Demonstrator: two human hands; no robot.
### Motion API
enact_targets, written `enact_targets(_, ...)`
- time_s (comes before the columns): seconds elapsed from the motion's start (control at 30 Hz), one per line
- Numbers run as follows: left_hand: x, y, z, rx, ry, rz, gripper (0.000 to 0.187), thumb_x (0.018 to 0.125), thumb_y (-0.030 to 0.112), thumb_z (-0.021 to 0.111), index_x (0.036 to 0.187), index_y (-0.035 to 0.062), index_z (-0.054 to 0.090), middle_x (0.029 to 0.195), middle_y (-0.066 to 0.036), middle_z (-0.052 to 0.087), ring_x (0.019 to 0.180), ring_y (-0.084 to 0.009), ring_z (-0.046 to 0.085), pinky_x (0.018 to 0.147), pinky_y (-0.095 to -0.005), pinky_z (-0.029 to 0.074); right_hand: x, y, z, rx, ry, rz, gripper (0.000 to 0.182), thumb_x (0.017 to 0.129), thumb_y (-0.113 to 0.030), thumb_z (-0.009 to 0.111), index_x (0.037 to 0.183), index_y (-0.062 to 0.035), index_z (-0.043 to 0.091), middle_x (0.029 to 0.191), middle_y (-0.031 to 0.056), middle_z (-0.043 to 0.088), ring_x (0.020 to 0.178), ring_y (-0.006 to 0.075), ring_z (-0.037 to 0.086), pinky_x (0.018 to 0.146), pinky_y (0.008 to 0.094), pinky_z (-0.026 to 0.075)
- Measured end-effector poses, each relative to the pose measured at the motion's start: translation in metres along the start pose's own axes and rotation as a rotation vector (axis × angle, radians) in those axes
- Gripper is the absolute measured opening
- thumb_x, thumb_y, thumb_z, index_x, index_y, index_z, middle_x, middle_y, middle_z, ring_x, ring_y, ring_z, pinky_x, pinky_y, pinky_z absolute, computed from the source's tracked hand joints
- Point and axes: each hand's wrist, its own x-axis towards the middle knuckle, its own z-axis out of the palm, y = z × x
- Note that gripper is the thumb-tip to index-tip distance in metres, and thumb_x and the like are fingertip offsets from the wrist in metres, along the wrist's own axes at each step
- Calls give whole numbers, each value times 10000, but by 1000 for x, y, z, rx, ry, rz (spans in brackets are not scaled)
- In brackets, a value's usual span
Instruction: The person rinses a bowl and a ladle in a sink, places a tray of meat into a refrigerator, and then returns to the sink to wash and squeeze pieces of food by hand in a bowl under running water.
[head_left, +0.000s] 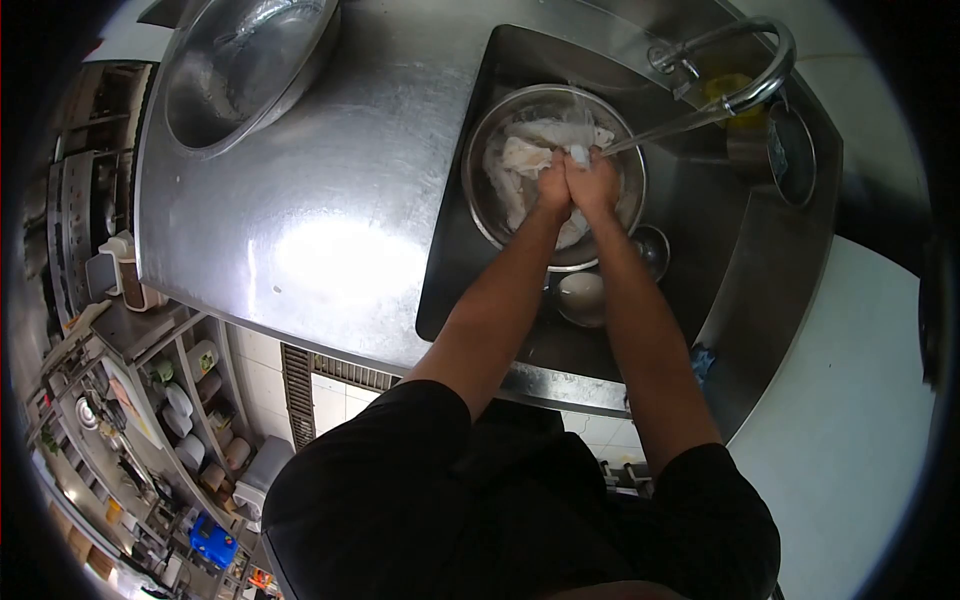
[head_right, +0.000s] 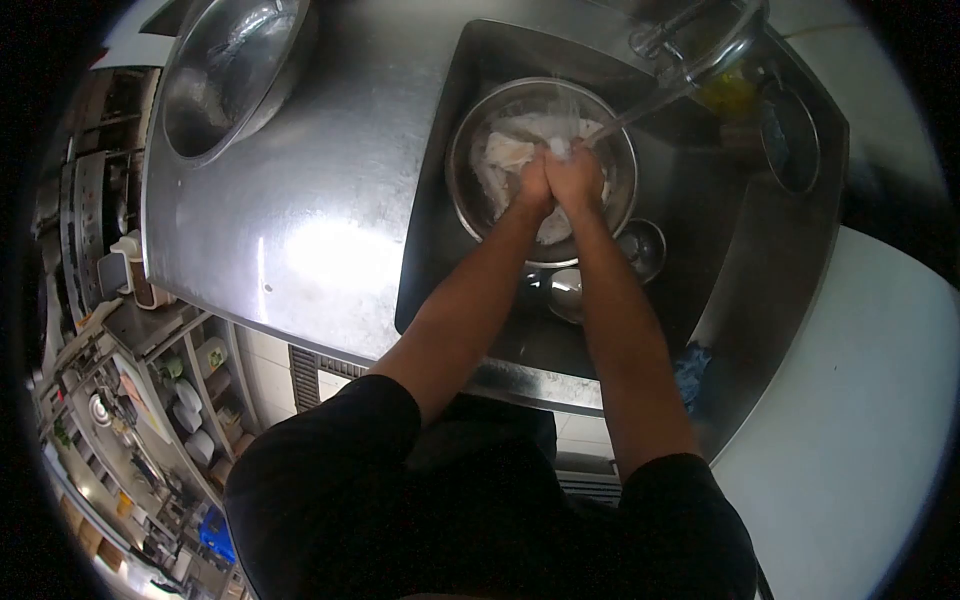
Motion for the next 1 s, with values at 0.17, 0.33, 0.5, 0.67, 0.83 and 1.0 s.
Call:
enact_targets(0.17, -13, 17, 12, -141, -44, 29, 521, 970, 405, 531, 1165, -72, 605, 1105, -173, 668, 978, -283, 662, 841, -412, 539, -3, -1, 1, 45, 31, 11, 519, 829, -440, 679, 1174, -54, 677, 1102, 257, 694, 1052, 435, 659, 919, 504, 514)
enact_targets(0.33, -6, 23, 10, -344, -114, -219, 296, 965, 340, 527, 974, 63, 631, 890, -83, 661, 699, -205, 623, 604, -355, 514, -1, 16, 9, 108, 77, -131, 515, 809, -407, 720, 1189, -62, 676, 1096, 259, 692, 1045, 439, 658, 903, 487, 523)
enact_targets(0.5, 17, 26, -13, -138, -279, -395, 293, 993, 283, 450, 1009, 95, 673, 844, -38, 687, 648, -180, 649, 568, -316, 551, 10, 51, 20, 473, -11, -210, 368, 862, -156, 680, 1183, 22, 664, 992, 170, 736, 899, 248, 712, 787, 357, 544)
enact_targets(0.67, 22, 34, -28, -190, -664, -474, 287, 993, 332, 491, 1020, 110, 671, 843, -18, 680, 613, -146, 621, 512, -288, 516, 30, 68, 21, 675, -46, -72, 333, 824, -96, 677, 1135, 25, 667, 1043, 173, 734, 985, 294, 701, 865, 381, 528)
enact_targets(0.83, -58, 59, 16, -163, -428, -340, 325, 1014, 357, 519, 1187, 105, 628, 1032, -38, 675, 862, -167, 647, 746, -349, 549, 61, 100, 49, 283, -8, -37, 299, 833, -150, 631, 1061, 38, 675, 1072, 275, 699, 1006, 425, 677, 885, 458, 531)
enact_targets(1.0, -56, 32, 8, -184, -423, -259, 293, 1022, 259, 506, 1227, 78, 612, 1084, -58, 660, 910, -197, 632, 776, -359, 522, 70, 91, 50, -8, -38, -67, 352, 880, -266, 603, 1021, 44, 694, 1030, 297, 684, 934, 469, 665, 837, 515, 528)
